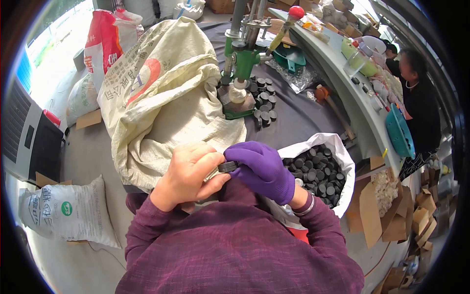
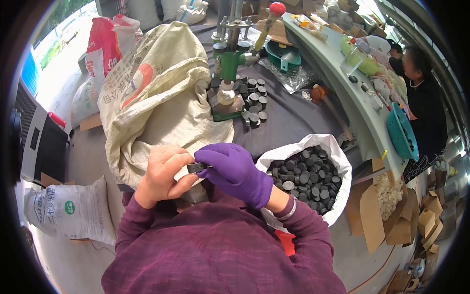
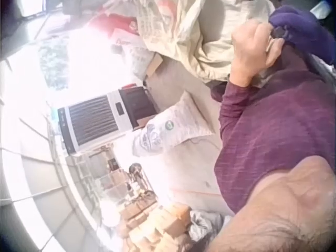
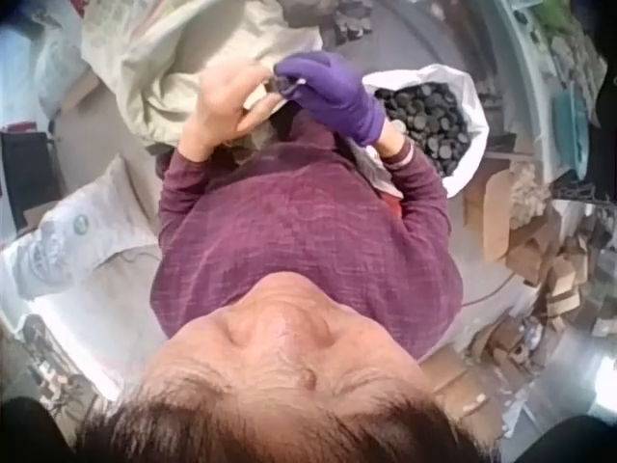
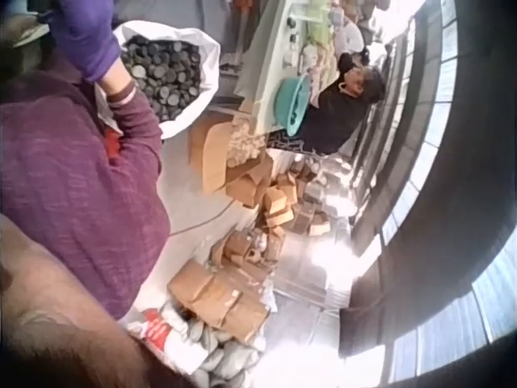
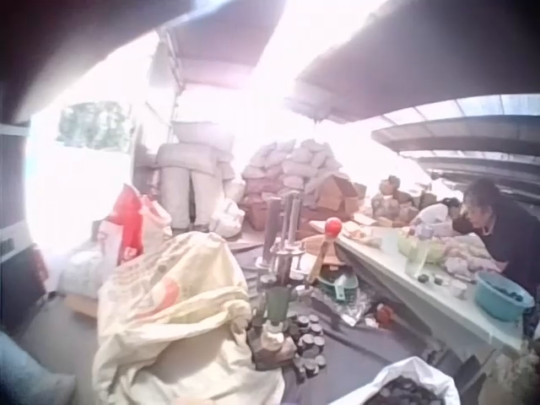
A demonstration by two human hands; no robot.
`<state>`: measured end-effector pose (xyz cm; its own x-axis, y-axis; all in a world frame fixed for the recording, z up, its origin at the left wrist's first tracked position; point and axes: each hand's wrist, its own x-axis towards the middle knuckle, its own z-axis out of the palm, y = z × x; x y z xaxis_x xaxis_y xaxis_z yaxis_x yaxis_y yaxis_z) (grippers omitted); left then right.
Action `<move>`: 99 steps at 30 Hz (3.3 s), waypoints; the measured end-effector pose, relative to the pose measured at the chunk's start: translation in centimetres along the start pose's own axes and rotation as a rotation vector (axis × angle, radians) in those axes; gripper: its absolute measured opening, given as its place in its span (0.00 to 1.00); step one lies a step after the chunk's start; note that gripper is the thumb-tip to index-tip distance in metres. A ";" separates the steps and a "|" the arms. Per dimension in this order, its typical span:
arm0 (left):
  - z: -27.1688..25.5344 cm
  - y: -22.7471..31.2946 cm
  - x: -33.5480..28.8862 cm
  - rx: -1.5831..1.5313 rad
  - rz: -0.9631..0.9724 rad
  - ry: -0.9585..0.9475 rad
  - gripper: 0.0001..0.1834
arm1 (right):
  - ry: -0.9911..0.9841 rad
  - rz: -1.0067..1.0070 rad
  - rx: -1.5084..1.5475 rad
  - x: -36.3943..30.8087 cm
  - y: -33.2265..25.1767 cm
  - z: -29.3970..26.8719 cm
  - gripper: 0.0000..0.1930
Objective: The person assembles small circular black plastic parts using a manual press.
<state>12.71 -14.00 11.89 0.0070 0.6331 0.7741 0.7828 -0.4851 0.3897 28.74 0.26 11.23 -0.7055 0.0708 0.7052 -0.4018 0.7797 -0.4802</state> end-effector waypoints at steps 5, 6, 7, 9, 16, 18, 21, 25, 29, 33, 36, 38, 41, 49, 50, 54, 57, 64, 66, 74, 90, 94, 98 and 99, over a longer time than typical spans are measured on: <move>-1.9 1.3 1.0 0.208 0.155 -0.236 0.16 | -0.136 -0.071 -0.053 0.9 -1.2 -0.5 0.18; -2.1 1.4 1.0 0.203 0.150 -0.240 0.16 | -0.167 -0.069 -0.045 0.9 -1.5 -0.6 0.17; -2.2 1.5 0.9 0.175 0.179 -0.231 0.16 | -0.201 -0.070 -0.034 1.0 -1.8 -0.7 0.17; -2.4 1.6 0.6 0.144 0.199 -0.223 0.15 | -0.226 -0.055 0.020 1.3 -2.4 -0.7 0.16; -2.3 2.8 0.4 -0.086 0.198 -0.068 0.14 | -0.356 0.109 0.315 2.3 -4.5 -0.9 0.16; -2.1 2.9 0.5 -0.150 0.264 -0.031 0.14 | -0.278 0.069 0.374 1.8 -4.3 0.0 0.16; -1.0 1.3 0.0 -0.174 0.216 0.009 0.14 | -0.097 0.015 0.324 1.4 -3.0 1.1 0.17; 0.0 0.0 -1.7 -0.325 0.002 0.017 0.11 | -0.009 -0.069 0.105 1.3 -1.6 0.9 0.22; 1.7 -1.1 -3.5 -0.556 -0.218 0.033 0.12 | 0.003 -0.076 -0.081 0.8 -1.4 0.9 0.28; 2.6 -1.2 -4.1 -0.848 -0.407 0.069 0.13 | 0.022 0.075 -0.073 0.0 -1.4 1.1 0.28; 3.2 -1.2 -4.3 -0.983 -0.510 0.086 0.13 | 0.031 0.118 -0.084 -0.3 -0.9 1.2 0.28; 3.7 -1.0 -4.4 -0.975 -0.518 0.097 0.13 | 0.044 -0.013 -0.138 -0.7 -0.2 1.1 0.27; 2.9 -1.4 -3.5 -0.725 -0.358 0.044 0.13 | -0.005 0.015 -0.090 -1.2 -0.2 0.6 0.24; 1.1 0.9 -1.3 -0.074 0.092 -0.015 0.13 | -0.024 0.129 0.103 -1.1 -2.6 0.1 0.18; 1.0 1.2 -1.2 -0.075 0.085 -0.015 0.13 | -0.017 0.124 0.134 -1.2 -2.8 0.2 0.17; 1.1 1.7 -1.2 -0.051 0.108 0.022 0.13 | -0.023 0.192 0.229 -1.8 -3.0 0.5 0.16; 1.4 1.8 -1.3 -0.095 0.096 0.024 0.11 | -0.055 0.317 0.291 -2.4 -3.6 0.7 0.13; 4.1 -0.1 -2.1 -0.420 -0.487 0.011 0.15 | 0.157 1.081 0.860 -1.7 -2.3 1.5 0.13; 4.3 -1.2 -3.0 -0.866 -0.878 -0.036 0.16 | 0.226 1.127 1.014 -1.9 -1.6 1.8 0.15; 5.5 -1.5 -4.5 -0.977 -0.894 0.091 0.09 | 0.245 1.048 0.857 -2.5 -1.0 2.9 0.17; 6.3 -2.1 -5.1 -1.096 -1.042 0.092 0.17 | 0.091 0.936 0.817 -3.5 -0.4 3.5 0.18; 6.4 -2.2 -5.2 -1.148 -1.092 0.115 0.18 | 0.204 1.073 1.078 -3.3 -0.6 3.6 0.18; 6.4 -2.2 -5.1 -1.235 -1.126 0.119 0.18 | 0.160 1.088 1.005 -2.5 -1.3 2.8 0.19; 6.5 -2.3 -5.3 -1.259 -1.119 0.104 0.18 | 0.128 1.079 0.939 -2.5 -1.3 2.4 0.19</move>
<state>14.90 -12.36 3.66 -0.2468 0.9602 -0.1307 -0.5731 -0.0359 0.8187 29.62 -2.40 8.89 -0.8719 0.4460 -0.2021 0.0211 -0.3782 -0.9255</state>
